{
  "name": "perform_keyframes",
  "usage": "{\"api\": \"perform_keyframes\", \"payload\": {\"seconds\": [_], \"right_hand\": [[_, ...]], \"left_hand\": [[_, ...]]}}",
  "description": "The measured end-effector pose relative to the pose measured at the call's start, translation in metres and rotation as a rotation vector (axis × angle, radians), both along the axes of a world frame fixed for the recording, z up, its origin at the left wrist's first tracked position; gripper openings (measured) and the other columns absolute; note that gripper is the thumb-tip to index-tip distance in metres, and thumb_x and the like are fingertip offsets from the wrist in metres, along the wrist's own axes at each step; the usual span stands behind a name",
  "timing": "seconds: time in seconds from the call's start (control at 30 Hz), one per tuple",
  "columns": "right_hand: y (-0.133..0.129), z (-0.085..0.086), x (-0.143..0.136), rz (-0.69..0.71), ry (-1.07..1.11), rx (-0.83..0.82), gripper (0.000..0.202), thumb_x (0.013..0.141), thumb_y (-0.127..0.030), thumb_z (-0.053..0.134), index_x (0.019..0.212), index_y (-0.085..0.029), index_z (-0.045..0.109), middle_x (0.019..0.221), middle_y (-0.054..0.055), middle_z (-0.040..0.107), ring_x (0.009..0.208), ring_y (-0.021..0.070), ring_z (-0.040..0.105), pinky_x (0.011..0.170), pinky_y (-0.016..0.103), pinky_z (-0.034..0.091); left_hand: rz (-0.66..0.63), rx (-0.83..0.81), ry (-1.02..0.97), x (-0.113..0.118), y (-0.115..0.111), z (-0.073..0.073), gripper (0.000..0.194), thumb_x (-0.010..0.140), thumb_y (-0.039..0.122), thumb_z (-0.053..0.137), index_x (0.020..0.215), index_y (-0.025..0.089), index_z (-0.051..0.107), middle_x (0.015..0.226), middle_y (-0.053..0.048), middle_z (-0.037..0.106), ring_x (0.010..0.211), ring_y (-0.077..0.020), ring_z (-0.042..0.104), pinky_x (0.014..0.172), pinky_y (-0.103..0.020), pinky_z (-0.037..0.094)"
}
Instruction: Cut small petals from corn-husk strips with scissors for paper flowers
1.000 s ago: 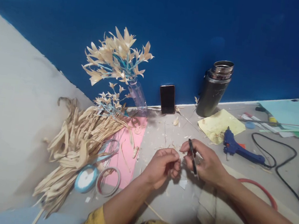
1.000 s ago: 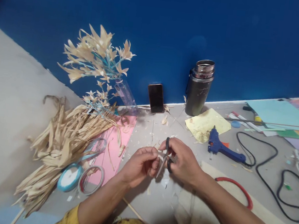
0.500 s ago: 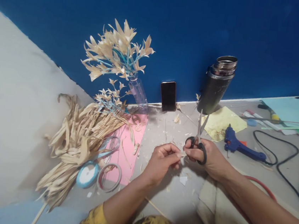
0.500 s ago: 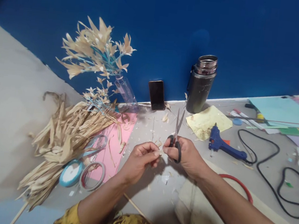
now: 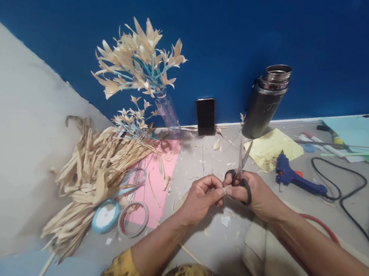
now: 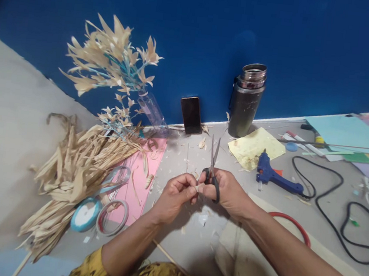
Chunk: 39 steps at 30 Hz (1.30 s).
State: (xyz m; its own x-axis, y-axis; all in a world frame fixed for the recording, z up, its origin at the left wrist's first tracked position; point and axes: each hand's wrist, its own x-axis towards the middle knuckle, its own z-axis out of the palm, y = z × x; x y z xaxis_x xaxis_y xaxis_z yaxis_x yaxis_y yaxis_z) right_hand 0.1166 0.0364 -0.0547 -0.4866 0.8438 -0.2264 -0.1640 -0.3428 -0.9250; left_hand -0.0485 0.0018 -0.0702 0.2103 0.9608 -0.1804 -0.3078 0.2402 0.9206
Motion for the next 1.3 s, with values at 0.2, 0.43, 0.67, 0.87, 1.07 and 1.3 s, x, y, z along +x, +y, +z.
{"api": "perform_keyframes", "payload": {"seconds": [0.2,0.43,0.67,0.87,1.07,1.3], "right_hand": [[0.003,-0.002,0.002,0.07,0.197,-0.112,0.026,0.065,-0.026,0.081,0.078,-0.017,0.06,0.062,-0.003,0.06,0.056,0.0132,0.058,0.053,0.022,0.038],[0.003,-0.004,0.002,0.076,0.23,-0.183,0.027,0.064,-0.029,0.08,0.08,-0.018,0.061,0.061,-0.003,0.057,0.053,0.0132,0.054,0.052,0.024,0.038],[0.005,-0.004,0.004,0.027,0.249,-0.187,0.027,0.063,-0.028,0.082,0.079,-0.017,0.063,0.061,-0.005,0.052,0.051,0.0093,0.045,0.048,0.022,0.033],[0.011,-0.009,0.007,-0.074,0.128,-0.072,0.027,0.066,-0.035,0.08,0.079,-0.019,0.062,0.062,-0.005,0.047,0.049,0.0093,0.04,0.048,0.024,0.032],[0.005,-0.002,0.003,-0.139,-0.342,0.322,0.026,0.068,-0.029,0.073,0.091,-0.019,0.064,0.071,-0.002,0.06,0.063,0.0149,0.053,0.058,0.026,0.042],[0.004,-0.002,0.003,-0.086,-0.371,0.431,0.021,0.071,-0.027,0.066,0.09,-0.019,0.062,0.076,0.001,0.065,0.067,0.017,0.059,0.061,0.027,0.046]], "left_hand": [[-0.034,-0.038,-0.146,0.005,-0.001,-0.001,0.037,0.069,0.042,0.081,0.072,0.017,0.054,0.057,0.003,0.056,0.054,-0.009,0.049,0.059,-0.024,0.037],[-0.076,-0.194,-0.333,0.006,-0.001,0.01,0.028,0.071,0.03,0.079,0.07,0.016,0.054,0.053,0.004,0.052,0.049,-0.0077,0.045,0.059,-0.026,0.037],[-0.066,-0.223,-0.421,0.006,-0.001,0.005,0.019,0.074,0.021,0.074,0.071,0.015,0.057,0.053,0.004,0.051,0.049,-0.0079,0.046,0.058,-0.026,0.037],[0.017,-0.197,-0.323,0.005,-0.001,0.002,0.022,0.073,0.025,0.073,0.068,0.017,0.053,0.05,0.005,0.049,0.048,-0.0083,0.045,0.058,-0.026,0.039],[0.171,-0.064,0.03,0.006,-0.002,0.0,0.022,0.074,0.031,0.072,0.068,0.017,0.055,0.051,0.003,0.052,0.049,-0.0088,0.044,0.052,-0.022,0.034],[0.185,0.038,0.273,0.005,-0.004,0.001,0.021,0.078,0.032,0.066,0.068,0.018,0.055,0.055,0.003,0.051,0.053,-0.01,0.045,0.056,-0.024,0.035]]}}
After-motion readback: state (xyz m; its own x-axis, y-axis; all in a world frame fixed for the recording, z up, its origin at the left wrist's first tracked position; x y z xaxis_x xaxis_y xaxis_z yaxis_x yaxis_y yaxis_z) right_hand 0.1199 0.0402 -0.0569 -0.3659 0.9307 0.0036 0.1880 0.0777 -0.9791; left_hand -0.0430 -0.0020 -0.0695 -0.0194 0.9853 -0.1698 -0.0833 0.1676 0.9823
